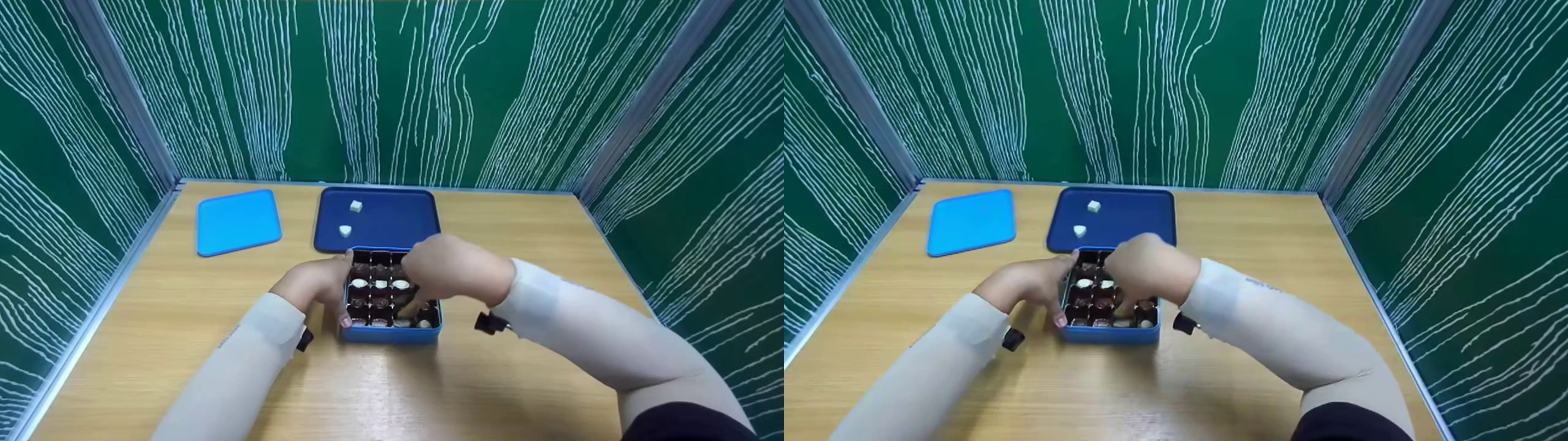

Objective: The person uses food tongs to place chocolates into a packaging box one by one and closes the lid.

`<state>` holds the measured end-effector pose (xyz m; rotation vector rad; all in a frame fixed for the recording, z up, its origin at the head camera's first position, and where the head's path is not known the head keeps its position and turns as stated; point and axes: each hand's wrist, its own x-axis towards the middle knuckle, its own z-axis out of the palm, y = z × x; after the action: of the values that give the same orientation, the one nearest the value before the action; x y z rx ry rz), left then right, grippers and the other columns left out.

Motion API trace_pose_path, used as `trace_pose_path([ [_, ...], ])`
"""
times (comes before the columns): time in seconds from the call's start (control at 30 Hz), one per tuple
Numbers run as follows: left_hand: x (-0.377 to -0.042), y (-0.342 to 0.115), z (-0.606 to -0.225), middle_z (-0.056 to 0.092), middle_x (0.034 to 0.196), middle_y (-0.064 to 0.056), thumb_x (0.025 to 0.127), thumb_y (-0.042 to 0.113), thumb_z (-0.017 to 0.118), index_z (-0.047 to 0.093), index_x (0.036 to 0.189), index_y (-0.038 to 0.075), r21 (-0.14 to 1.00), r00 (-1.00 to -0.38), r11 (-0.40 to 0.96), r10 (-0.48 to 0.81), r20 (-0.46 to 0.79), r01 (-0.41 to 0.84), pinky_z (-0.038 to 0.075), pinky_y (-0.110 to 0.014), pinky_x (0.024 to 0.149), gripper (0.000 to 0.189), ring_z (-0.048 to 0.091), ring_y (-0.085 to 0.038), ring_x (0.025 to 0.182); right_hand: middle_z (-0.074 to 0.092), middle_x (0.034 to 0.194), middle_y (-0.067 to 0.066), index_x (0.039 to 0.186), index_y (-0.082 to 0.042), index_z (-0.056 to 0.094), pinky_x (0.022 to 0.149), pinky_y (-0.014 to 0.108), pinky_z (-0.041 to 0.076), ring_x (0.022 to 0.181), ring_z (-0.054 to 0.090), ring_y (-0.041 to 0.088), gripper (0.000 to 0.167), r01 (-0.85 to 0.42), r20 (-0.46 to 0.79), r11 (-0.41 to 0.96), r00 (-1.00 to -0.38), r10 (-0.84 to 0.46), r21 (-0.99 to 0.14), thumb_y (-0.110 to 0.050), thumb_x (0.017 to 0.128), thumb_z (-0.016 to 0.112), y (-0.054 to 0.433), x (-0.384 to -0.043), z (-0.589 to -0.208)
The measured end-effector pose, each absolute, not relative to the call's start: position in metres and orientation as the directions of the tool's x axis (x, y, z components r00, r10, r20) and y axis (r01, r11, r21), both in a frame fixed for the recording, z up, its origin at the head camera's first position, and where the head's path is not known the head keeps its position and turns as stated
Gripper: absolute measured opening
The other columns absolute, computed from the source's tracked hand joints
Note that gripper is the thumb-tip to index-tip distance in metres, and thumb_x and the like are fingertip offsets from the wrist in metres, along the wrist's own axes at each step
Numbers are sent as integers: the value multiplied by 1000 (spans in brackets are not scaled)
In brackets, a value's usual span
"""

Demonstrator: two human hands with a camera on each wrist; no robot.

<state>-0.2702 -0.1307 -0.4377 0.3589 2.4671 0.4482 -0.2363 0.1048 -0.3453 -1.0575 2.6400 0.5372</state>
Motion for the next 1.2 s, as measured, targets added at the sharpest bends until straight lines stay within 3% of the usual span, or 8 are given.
trace_pose_path([
  [0.23,-274,-137,-434,6,191,-22,72,33,110,-8,182,8,387,-791,911,341,-507,144,22,-56,146,163,18,-40,177,36,60,-11,62,-24,42,48,31,41,56,35,11,68,-723,-310,628,-691,-653,288,-64,92,89,103,-240,-343],
  [0.47,-275,-138,-433,6,191,-20,72,34,109,-8,183,11,374,-798,917,326,-507,137,23,-57,145,163,19,-40,177,30,59,-11,63,-23,39,46,29,28,55,29,10,72,-738,-296,583,-672,-679,338,-67,89,90,94,-235,-358],
  [0.67,-269,-137,-440,5,192,-19,70,36,110,-8,182,11,372,-790,920,320,-523,127,22,-58,145,165,18,-40,177,39,58,-10,63,-21,51,49,26,40,54,38,9,70,-708,-389,677,-692,-608,202,-81,86,81,87,-241,-330],
  [0.77,-267,-137,-442,8,192,-18,69,35,111,-6,183,13,384,-795,917,314,-519,111,23,-57,145,165,20,-38,177,59,62,-8,73,-17,70,58,30,59,56,54,11,71,-663,-361,738,-723,-589,125,-87,87,73,79,-259,-321],
  [0.83,-267,-138,-442,11,191,-19,68,34,112,-3,184,12,392,-804,913,316,-504,113,24,-56,145,164,21,-38,177,70,71,-4,86,-13,80,65,35,66,61,62,14,61,-636,-262,769,-754,-602,63,-73,97,78,74,-278,-325],
  [1.0,-269,-136,-440,16,190,-21,71,35,111,1,184,11,382,-812,915,321,-488,132,29,-55,144,160,25,-39,175,62,69,-4,80,-14,76,60,36,59,60,55,15,44,-544,-93,835,-830,-550,-88,-50,105,81,54,-338,-359],
  [1.07,-271,-134,-440,16,191,-20,70,36,111,0,184,11,374,-810,917,321,-491,137,30,-55,143,161,26,-38,175,62,71,-2,79,-14,73,62,40,60,63,55,17,48,-502,-85,860,-856,-510,-92,-54,105,80,46,-358,-375],
  [1.2,-274,-128,-440,13,191,-19,68,38,111,-2,183,10,358,-807,922,322,-495,149,30,-53,144,164,25,-37,176,79,96,8,102,-8,79,83,50,69,79,65,23,34,-437,-65,897,-895,-441,-73,-41,103,84,37,-384,-400],
])
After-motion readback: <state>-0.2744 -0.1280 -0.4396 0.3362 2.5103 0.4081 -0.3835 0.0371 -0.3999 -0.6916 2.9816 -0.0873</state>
